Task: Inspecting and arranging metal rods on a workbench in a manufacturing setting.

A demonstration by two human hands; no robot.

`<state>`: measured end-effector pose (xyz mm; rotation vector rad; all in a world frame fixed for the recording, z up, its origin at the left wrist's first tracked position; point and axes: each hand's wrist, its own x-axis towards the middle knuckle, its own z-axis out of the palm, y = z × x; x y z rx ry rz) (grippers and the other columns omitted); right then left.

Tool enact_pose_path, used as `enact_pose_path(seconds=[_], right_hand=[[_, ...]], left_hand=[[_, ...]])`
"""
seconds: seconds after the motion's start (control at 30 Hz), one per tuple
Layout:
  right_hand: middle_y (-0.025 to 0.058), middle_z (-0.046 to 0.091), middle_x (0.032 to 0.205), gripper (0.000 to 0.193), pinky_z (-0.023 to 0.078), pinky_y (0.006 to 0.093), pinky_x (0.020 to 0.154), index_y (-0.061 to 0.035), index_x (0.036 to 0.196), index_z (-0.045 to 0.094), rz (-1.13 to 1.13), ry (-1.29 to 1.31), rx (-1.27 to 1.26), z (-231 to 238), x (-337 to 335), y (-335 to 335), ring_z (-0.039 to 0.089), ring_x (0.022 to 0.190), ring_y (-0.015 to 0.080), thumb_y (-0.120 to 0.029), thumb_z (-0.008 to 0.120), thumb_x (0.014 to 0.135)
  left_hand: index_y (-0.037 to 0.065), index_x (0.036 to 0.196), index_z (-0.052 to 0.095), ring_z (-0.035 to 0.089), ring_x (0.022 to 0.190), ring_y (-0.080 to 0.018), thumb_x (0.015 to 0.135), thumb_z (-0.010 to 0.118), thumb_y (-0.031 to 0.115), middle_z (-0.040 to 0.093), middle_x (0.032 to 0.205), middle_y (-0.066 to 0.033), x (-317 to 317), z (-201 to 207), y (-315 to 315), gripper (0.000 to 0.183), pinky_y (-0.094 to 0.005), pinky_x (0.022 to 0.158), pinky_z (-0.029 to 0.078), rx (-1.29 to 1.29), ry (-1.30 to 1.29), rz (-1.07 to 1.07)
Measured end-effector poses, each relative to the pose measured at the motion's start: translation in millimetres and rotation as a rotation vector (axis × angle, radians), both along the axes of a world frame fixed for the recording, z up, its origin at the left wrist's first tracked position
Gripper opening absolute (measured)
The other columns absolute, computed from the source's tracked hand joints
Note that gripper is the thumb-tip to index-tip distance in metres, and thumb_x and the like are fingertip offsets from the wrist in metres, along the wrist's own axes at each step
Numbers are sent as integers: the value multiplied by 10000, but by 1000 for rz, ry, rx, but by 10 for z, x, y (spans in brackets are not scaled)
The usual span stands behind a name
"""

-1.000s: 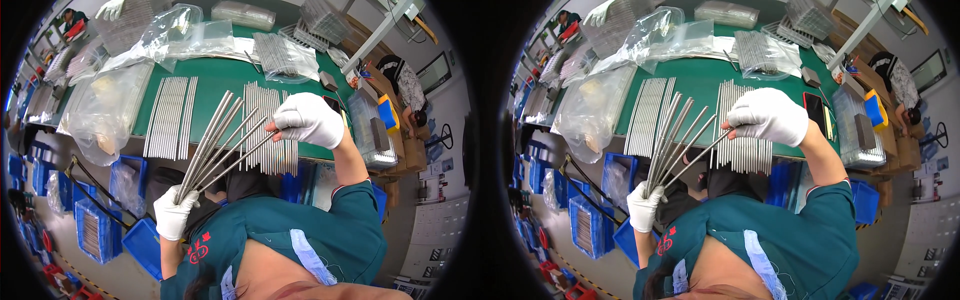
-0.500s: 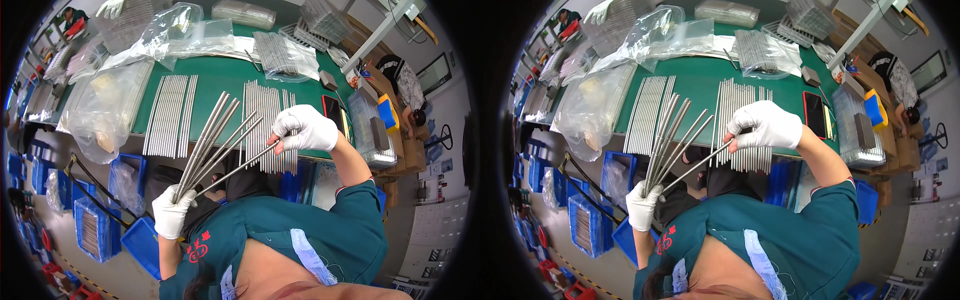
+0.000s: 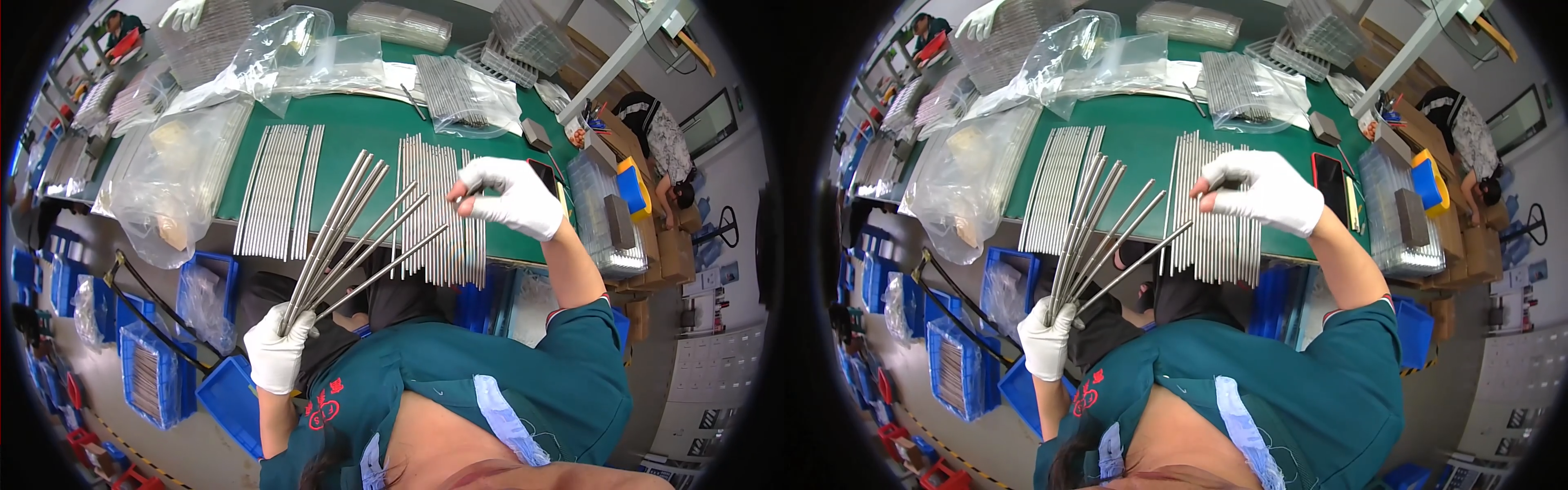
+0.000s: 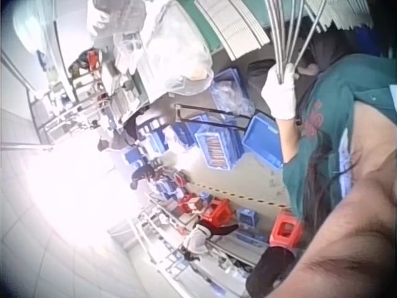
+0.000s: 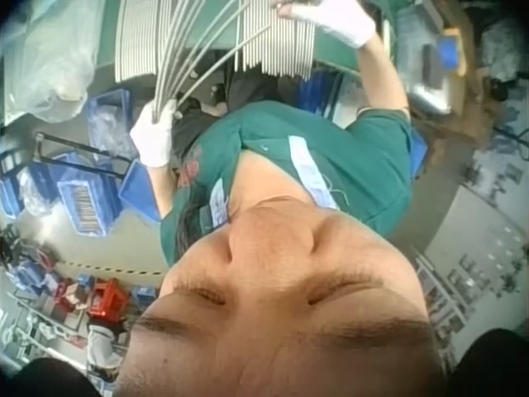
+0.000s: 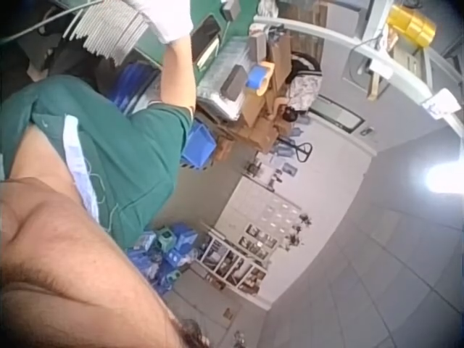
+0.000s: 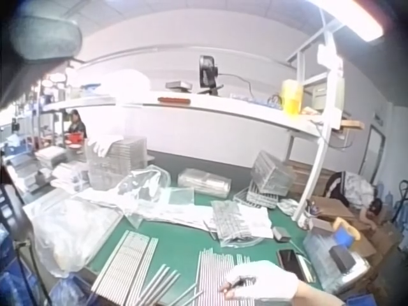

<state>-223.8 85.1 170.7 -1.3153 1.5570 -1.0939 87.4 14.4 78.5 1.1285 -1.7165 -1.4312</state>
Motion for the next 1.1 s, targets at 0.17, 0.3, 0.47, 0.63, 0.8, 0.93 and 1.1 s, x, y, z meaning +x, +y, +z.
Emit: enact_pose_path(seconds=[0.17,0.3,0.47,0.63,0.8,0.93,1.1], right_hand=[[29,590,770,164,447,234,650,-18,803,622,22,181,-96,28,77,-53,554,711,106,-29,697,658],[47,617,801,177,454,227,681,-22,859,630,141,251,-114,35,77,-86,578,744,109,-78,682,700],[46,616,797,175,454,231,674,-32,853,633,171,326,-126,58,70,-84,579,737,116,-88,685,696],[51,615,791,173,454,235,671,-33,847,631,152,316,-111,61,76,-67,580,731,122,-93,686,695],[52,614,789,164,458,233,669,-23,844,624,187,366,-150,57,81,-58,582,734,119,-85,679,702],[47,605,778,170,449,235,668,-15,816,623,144,173,-83,38,15,-53,568,738,117,-73,696,674],[39,596,756,164,442,239,647,-12,790,623,97,214,-110,82,50,-93,557,713,112,-28,701,647]], left_hand=[[-18,851,600,541,542,-67,760,644,86,588,609,-31,24,-28,20,145,-194,512,420,-19,-20,-16],[-4,844,600,561,541,-79,755,648,98,595,610,-37,31,-38,24,144,-199,515,434,-93,-62,-55],[2,838,602,566,542,-80,751,652,102,599,607,-37,24,-17,26,142,-200,520,438,-110,-91,-70],[-1,837,607,562,543,-78,752,650,98,597,605,-35,8,0,22,137,-200,520,436,-80,-68,-90],[-5,834,607,560,544,-78,754,649,99,600,611,-34,7,-8,23,138,-199,521,435,-31,-49,-86],[-9,832,605,562,546,-79,758,646,102,602,617,-37,9,-15,33,140,-198,524,436,2,-39,-92],[-11,841,602,569,553,-81,763,643,109,606,625,-40,15,-15,28,149,-199,530,440,-41,-50,-128]])
